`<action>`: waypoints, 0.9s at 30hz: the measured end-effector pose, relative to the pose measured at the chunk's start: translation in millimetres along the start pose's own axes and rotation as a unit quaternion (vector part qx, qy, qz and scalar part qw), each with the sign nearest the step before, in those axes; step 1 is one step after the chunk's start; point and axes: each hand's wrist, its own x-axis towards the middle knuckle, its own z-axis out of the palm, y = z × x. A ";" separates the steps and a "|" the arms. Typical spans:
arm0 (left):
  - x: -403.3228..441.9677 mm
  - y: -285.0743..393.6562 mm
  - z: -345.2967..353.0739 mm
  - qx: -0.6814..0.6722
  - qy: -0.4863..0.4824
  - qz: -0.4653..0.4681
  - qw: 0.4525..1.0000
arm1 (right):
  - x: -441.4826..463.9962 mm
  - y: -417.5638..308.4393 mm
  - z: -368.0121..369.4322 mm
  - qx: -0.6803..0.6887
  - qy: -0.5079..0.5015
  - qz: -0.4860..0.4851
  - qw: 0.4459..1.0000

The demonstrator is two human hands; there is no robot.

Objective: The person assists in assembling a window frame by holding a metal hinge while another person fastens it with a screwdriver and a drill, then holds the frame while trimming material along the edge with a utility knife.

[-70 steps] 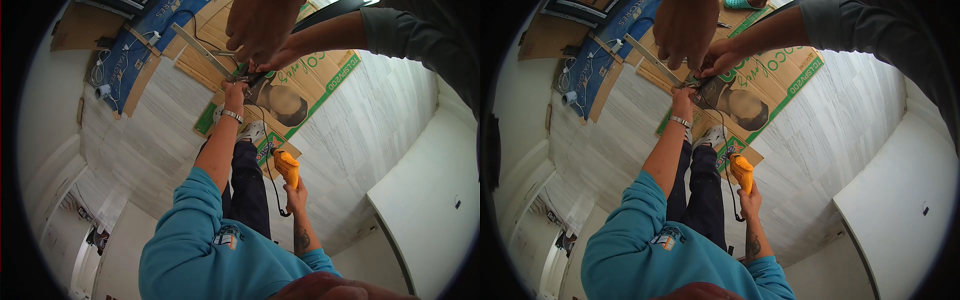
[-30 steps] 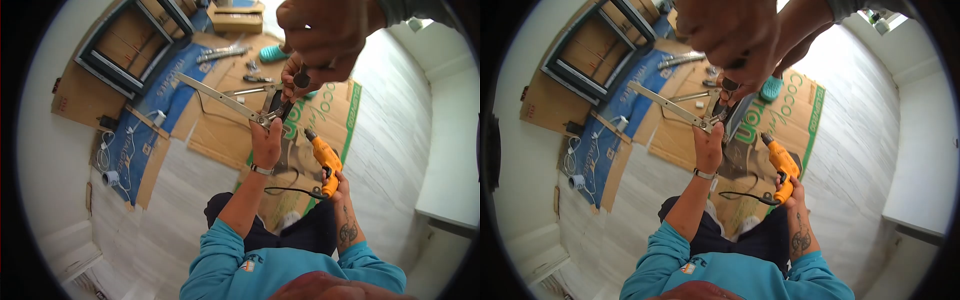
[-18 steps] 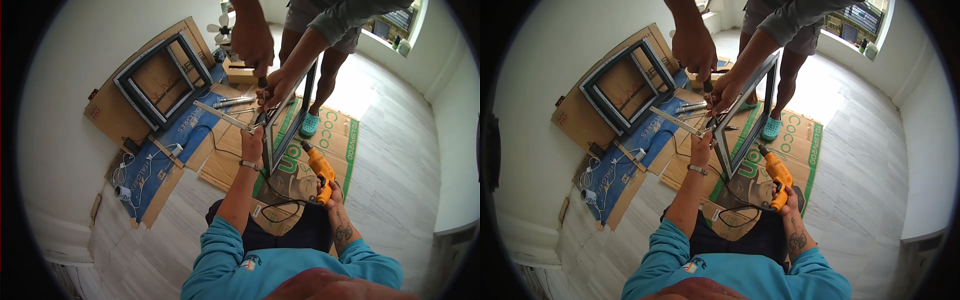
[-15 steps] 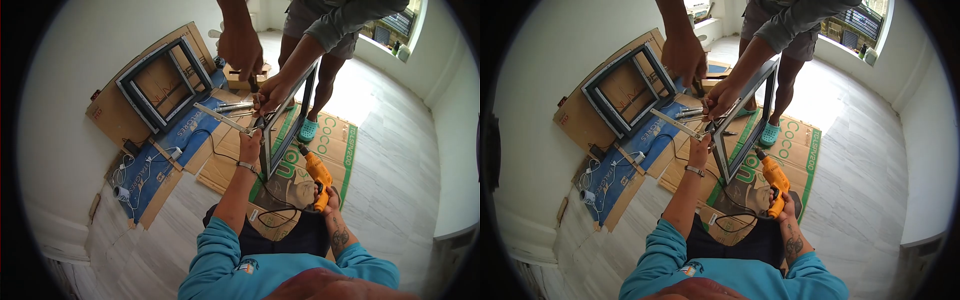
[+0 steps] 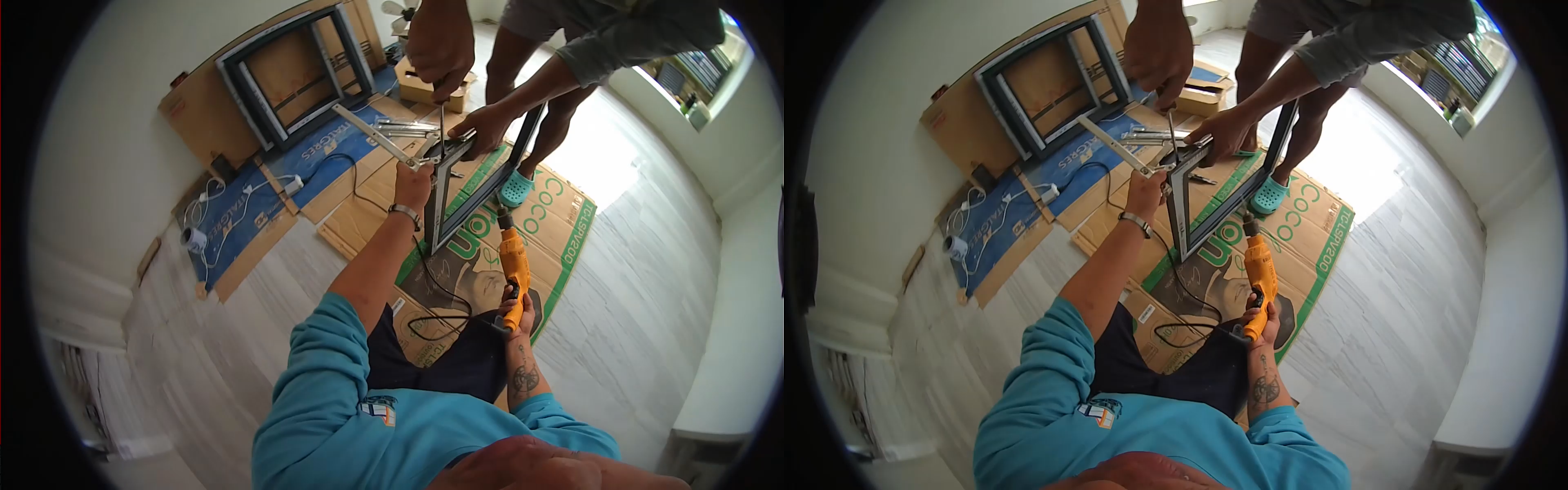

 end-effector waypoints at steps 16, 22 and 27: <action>13.1 -3.5 -9.0 -0.051 -0.051 -0.018 0.997 | -31.9 -17.7 2.7 -0.035 -0.002 -0.005 0.999; 11.8 1.7 -1.4 -0.076 -0.023 -0.047 0.996 | -68.2 -3.9 2.9 -0.037 0.033 -0.064 0.997; 15.0 3.7 -1.9 -0.091 -0.013 -0.051 0.994 | -75.9 17.5 15.1 -0.031 -0.043 -0.077 0.996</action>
